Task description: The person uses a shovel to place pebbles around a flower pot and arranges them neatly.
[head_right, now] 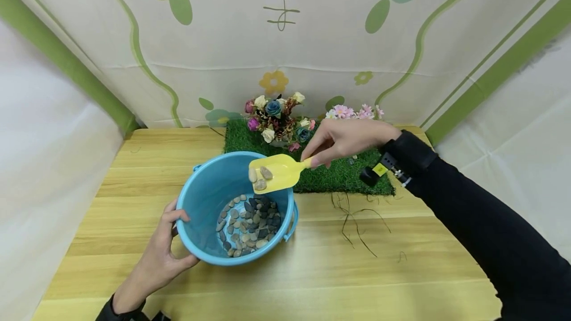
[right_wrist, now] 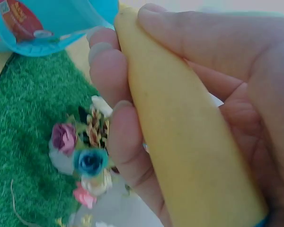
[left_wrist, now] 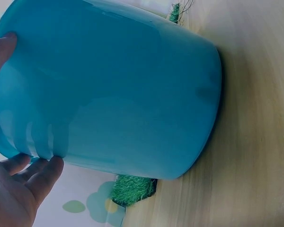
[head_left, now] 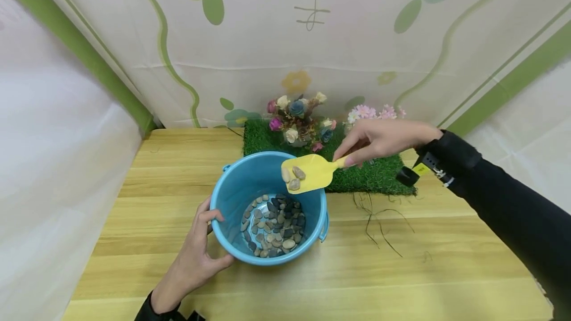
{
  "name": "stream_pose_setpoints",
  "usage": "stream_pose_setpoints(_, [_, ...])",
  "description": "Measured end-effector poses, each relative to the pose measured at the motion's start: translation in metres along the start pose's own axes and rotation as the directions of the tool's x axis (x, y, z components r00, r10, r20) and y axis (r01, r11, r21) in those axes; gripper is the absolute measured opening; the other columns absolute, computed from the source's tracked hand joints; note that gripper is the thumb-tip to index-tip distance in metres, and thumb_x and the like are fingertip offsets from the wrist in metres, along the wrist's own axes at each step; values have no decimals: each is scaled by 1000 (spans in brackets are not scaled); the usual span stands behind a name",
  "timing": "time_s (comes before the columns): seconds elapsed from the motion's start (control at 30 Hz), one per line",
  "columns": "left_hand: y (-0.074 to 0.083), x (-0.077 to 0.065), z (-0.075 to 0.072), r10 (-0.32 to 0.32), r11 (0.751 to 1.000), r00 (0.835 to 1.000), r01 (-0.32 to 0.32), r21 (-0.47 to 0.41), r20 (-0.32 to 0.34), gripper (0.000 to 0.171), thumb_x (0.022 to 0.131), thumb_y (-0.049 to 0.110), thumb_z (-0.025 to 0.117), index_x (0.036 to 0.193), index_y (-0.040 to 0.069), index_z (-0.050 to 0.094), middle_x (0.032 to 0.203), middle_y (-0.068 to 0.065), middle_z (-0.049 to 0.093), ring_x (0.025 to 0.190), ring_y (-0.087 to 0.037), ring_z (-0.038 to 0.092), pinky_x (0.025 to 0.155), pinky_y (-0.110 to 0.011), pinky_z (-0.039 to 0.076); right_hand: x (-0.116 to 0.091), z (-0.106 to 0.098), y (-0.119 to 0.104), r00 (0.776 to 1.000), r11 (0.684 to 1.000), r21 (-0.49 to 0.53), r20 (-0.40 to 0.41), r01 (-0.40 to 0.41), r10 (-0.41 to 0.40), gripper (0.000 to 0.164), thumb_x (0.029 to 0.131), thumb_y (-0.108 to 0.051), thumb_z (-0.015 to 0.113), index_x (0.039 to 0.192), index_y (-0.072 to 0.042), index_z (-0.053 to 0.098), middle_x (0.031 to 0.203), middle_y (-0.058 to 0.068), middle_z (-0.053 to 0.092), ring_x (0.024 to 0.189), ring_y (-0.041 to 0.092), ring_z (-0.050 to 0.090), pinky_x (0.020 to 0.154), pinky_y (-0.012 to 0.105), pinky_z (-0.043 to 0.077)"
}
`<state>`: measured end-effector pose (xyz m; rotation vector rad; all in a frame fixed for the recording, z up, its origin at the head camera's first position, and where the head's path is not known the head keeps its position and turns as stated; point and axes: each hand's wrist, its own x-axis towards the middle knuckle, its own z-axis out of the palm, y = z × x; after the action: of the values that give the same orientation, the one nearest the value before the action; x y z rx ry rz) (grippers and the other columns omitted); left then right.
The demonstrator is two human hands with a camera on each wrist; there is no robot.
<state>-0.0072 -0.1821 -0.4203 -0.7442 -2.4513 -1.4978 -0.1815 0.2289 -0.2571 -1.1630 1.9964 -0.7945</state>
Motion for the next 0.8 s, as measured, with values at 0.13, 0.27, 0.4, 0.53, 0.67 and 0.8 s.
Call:
stream_pose_setpoints(0.13, [-1,-1,0,2,1000,1000,-2,2,-2,74,69,7,91,121,5,40,160,-15,24,133,-42,39,86,-59,54,-19,-2,8,998,999,-44,-56,6,-9,30,104,-14,59,133,-12,66,104,-4,70,72,14,57,68,32,48])
stream_pose_setpoints(0.27, [-1,0,-1,12,1000,1000,-12,7,-2,73,69,7,90,121,3,40,160,-16,24,132,-44,40,85,-58,54,-40,0,19,994,997,-71,-113,-11,2,31,103,-13,60,133,-16,67,93,-6,70,67,14,54,64,32,46])
stream_pose_setpoints(0.4, [0,0,-1,13,1000,1000,-13,10,2,73,69,8,90,121,4,40,159,-20,24,132,-42,41,85,-58,54,-66,3,37,984,997,-38,-168,-69,62,31,103,-12,60,134,-15,66,106,-4,72,81,16,65,69,33,52])
stream_pose_setpoints(0.53, [0,0,-1,12,1000,1000,-12,13,2,73,69,8,90,121,5,40,158,-23,25,131,-41,41,85,-57,55,-90,8,58,969,994,-2,-224,-106,103,32,102,-8,60,133,-10,66,113,0,73,85,19,68,67,31,52])
stream_pose_setpoints(0.67, [-1,0,-1,15,1000,1000,-15,15,2,72,69,8,89,121,3,40,158,-21,25,131,-44,41,85,-56,55,-111,17,83,955,994,26,-276,-108,111,31,101,0,59,131,-3,66,119,3,71,85,20,68,67,28,55])
stream_pose_setpoints(0.8, [-1,0,0,14,1000,1000,-14,11,2,72,69,8,90,121,1,40,158,-19,25,130,-46,42,85,-57,55,-127,29,106,939,990,65,-314,-125,139,30,100,4,57,129,4,64,106,4,72,79,18,66,63,28,54])
